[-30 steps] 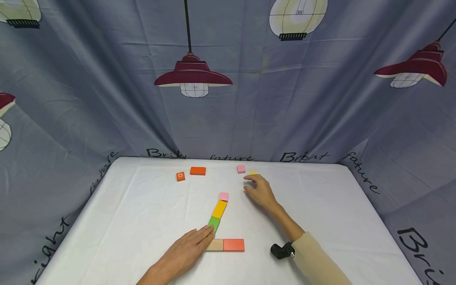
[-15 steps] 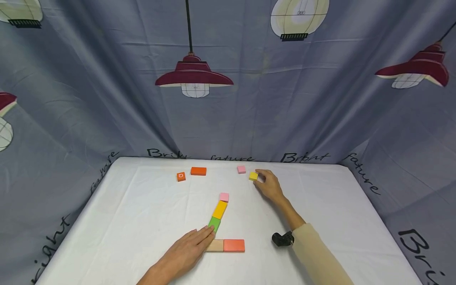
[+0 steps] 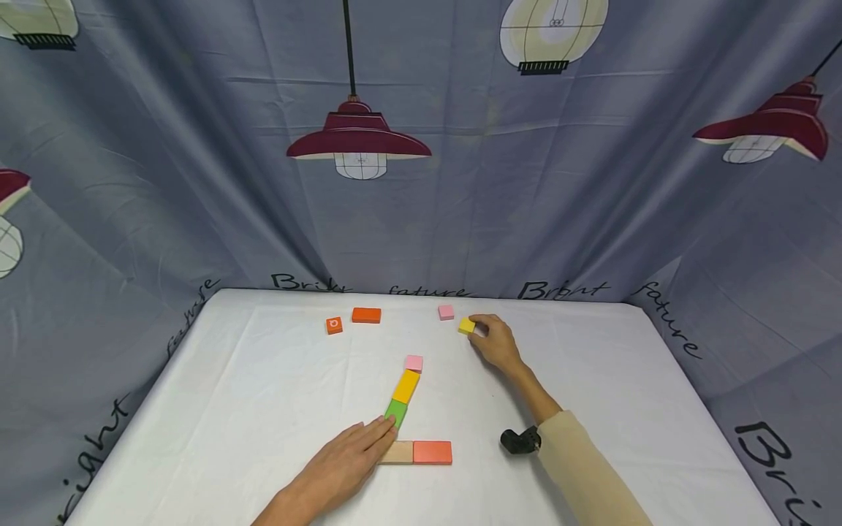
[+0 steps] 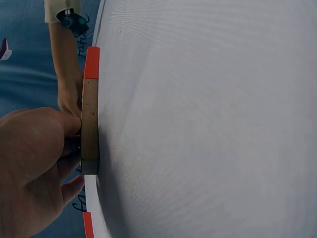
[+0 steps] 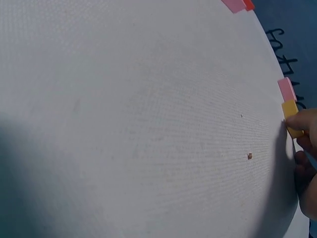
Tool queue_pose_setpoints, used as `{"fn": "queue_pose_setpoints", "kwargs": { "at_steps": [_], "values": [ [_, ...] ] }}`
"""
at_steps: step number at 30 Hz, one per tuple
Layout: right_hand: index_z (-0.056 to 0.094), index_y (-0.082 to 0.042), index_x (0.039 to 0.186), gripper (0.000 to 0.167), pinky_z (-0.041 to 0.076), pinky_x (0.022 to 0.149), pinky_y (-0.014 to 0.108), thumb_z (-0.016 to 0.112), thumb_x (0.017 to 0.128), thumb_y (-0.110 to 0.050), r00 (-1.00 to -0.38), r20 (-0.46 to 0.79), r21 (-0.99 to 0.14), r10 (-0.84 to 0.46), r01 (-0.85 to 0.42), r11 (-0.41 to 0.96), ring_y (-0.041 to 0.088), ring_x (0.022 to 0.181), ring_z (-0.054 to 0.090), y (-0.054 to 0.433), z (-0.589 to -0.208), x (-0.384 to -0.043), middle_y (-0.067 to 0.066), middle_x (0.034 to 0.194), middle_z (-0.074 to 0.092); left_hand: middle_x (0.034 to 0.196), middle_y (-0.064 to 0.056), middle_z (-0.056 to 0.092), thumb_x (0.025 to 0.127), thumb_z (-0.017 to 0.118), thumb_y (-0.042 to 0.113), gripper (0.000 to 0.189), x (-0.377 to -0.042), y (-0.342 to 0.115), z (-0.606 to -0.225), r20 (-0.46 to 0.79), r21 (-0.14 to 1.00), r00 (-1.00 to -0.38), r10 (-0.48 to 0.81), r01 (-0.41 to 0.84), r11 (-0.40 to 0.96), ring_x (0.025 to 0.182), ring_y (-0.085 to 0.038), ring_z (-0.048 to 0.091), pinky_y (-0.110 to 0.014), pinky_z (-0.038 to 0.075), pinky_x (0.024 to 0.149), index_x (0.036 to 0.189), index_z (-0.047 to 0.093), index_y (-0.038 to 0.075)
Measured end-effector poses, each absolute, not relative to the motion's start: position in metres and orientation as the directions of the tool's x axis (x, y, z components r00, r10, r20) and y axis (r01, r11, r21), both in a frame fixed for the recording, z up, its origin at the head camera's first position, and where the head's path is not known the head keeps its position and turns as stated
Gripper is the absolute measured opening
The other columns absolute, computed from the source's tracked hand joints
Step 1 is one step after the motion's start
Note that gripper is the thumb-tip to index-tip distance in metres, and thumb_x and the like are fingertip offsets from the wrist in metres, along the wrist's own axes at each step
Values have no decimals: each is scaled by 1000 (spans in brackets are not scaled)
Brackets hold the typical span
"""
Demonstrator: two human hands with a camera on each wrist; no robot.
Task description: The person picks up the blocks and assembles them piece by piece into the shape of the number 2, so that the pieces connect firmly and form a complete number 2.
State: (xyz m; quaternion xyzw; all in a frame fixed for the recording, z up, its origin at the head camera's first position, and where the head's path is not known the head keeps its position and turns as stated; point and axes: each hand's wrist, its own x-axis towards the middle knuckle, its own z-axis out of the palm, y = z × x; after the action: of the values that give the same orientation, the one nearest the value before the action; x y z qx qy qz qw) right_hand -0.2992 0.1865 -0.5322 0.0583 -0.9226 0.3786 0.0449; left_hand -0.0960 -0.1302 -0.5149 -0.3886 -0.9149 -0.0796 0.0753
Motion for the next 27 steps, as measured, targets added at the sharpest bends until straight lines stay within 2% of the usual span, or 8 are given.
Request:
{"fn": "queue_pose_setpoints", "kwargs": {
  "at_steps": [9,16,23,27],
  "values": [
    [67,2,125,38,50,93,47,74,87,-2,-973,178,-697,-145,-228,680,33,109,60,180,-529,-293,20,124,63,147,-8,52,97,64,15,47,-96,-129,-515,221,74,-679,701,728,682,132,-22,51,-40,48,101,141,56,4],
    [68,-2,127,39,45,102,51,73,89,-3,-964,166,-709,-207,-263,654,35,119,57,165,-521,-287,18,128,62,147,-8,51,98,63,15,47,-96,-129,-515,217,77,-682,698,725,684,132,-22,51,-41,48,101,142,55,4],
    [70,-3,123,36,51,92,46,73,87,1,-939,205,-716,-277,-337,612,30,106,61,145,-514,-284,13,123,66,147,-8,52,97,64,16,46,-96,-129,-515,218,81,-684,696,724,686,132,-22,51,-40,48,101,141,56,4],
    [71,-3,120,35,51,93,44,73,86,3,-925,213,-729,-315,-365,579,30,106,62,135,-512,-282,11,124,66,146,-8,52,96,65,16,46,-96,-129,-515,228,79,-678,699,728,681,131,-22,52,-40,49,100,141,57,4]
  ]
}}
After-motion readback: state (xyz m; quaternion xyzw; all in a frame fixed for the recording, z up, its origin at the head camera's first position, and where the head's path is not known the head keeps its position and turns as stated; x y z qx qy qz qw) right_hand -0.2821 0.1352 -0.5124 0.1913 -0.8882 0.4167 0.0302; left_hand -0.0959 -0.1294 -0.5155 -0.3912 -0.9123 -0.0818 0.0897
